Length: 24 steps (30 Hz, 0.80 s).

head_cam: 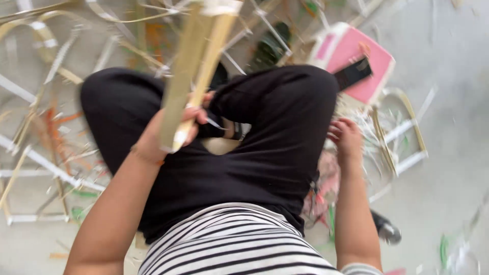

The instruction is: Assembling and tying bamboo strips together to create decorative lantern frames.

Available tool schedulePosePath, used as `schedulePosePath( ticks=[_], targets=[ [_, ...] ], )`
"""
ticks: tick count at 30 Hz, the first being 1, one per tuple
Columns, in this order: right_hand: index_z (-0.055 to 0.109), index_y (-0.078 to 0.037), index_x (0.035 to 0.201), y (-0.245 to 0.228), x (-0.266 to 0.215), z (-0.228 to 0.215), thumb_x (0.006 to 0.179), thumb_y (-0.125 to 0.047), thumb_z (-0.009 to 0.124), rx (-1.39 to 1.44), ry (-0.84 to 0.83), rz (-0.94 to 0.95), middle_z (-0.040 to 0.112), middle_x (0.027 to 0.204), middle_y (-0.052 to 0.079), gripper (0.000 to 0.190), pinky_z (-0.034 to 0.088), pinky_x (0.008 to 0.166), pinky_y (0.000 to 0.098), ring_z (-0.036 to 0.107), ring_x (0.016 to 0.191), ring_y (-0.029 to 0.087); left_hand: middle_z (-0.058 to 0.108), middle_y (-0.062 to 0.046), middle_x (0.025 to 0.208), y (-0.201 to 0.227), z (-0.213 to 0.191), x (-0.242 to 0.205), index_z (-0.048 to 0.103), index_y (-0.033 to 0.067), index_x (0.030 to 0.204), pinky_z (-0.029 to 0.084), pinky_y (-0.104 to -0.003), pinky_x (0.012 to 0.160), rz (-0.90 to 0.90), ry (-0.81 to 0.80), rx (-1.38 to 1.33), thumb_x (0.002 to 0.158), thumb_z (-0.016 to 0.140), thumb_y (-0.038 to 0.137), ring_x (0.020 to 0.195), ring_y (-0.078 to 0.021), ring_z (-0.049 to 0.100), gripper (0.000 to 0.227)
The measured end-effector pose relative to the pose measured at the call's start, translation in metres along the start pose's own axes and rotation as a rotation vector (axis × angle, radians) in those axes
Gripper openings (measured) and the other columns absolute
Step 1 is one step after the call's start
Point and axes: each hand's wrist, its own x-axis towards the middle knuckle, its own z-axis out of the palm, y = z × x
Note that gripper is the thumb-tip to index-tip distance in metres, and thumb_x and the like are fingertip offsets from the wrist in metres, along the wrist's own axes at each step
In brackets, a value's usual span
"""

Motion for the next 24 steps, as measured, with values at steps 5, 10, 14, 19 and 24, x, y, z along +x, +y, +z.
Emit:
schedulePosePath(
  ticks=[5, 10, 14, 19, 24],
  targets=[
    [0.062, -0.01, 0.124, 0.165, 0.019, -0.036, 0.096, -0.017, 0.064, -0.161, 0.024, 0.262, 0.07, 0.099, 0.002, 0.029, 0.054, 0.064, 0.0323, 0.066, 0.077, 0.015, 0.063, -0.008, 0.085, 0.001, -0.023, 0.005, 0.049, 0.0003, 0.146, 0.042, -0.023, 0.037, -0.078, 0.045, 0.139, 0.104, 0.051, 0.01, 0.044, -0.0117, 0.055, 0.044],
    [0.07, -0.002, 0.116, 0.231, 0.037, -0.024, 0.095, -0.02, 0.068, -0.442, 0.028, 0.012, 0.076, 0.098, 0.009, 0.027, 0.058, 0.072, 0.0327, 0.073, 0.081, 0.019, 0.063, -0.011, 0.087, 0.003, -0.027, 0.009, 0.048, 0.0005, 0.149, 0.044, -0.023, 0.039, -0.113, 0.042, 0.053, 0.107, 0.046, 0.006, 0.046, -0.014, 0.057, 0.042],
    [0.065, -0.004, 0.111, 0.192, 0.073, 0.002, 0.093, -0.034, 0.072, -0.48, 0.514, 0.145, 0.072, 0.091, 0.013, 0.036, 0.055, 0.07, 0.0385, 0.069, 0.078, 0.023, 0.062, -0.012, 0.084, 0.002, -0.021, 0.007, 0.048, 0.0001, 0.149, 0.045, -0.024, 0.038, -0.131, 0.075, 0.047, 0.106, 0.046, 0.007, 0.044, -0.0146, 0.057, 0.043],
    [0.069, 0.005, 0.099, 0.231, 0.123, -0.023, 0.095, -0.047, 0.074, -0.313, 0.426, 0.534, 0.067, 0.077, 0.018, 0.052, 0.044, 0.063, 0.0496, 0.056, 0.065, 0.031, 0.061, -0.01, 0.08, 0.0, -0.001, 0.008, 0.048, -0.0013, 0.148, 0.044, -0.024, 0.035, -0.128, 0.175, 0.13, 0.103, 0.047, 0.008, 0.042, -0.0134, 0.056, 0.045],
    [0.076, -0.005, 0.101, 0.259, 0.151, -0.061, 0.088, -0.032, 0.063, -0.166, 0.129, 0.128, 0.074, 0.099, 0.007, 0.033, 0.049, 0.084, 0.0393, 0.063, 0.091, 0.021, 0.068, -0.006, 0.095, 0.007, 0.024, 0.019, 0.054, -0.0017, 0.143, 0.053, -0.023, 0.055, -0.194, 0.208, 0.105, 0.096, 0.057, 0.012, 0.063, -0.0086, 0.064, 0.049]
  ],
)
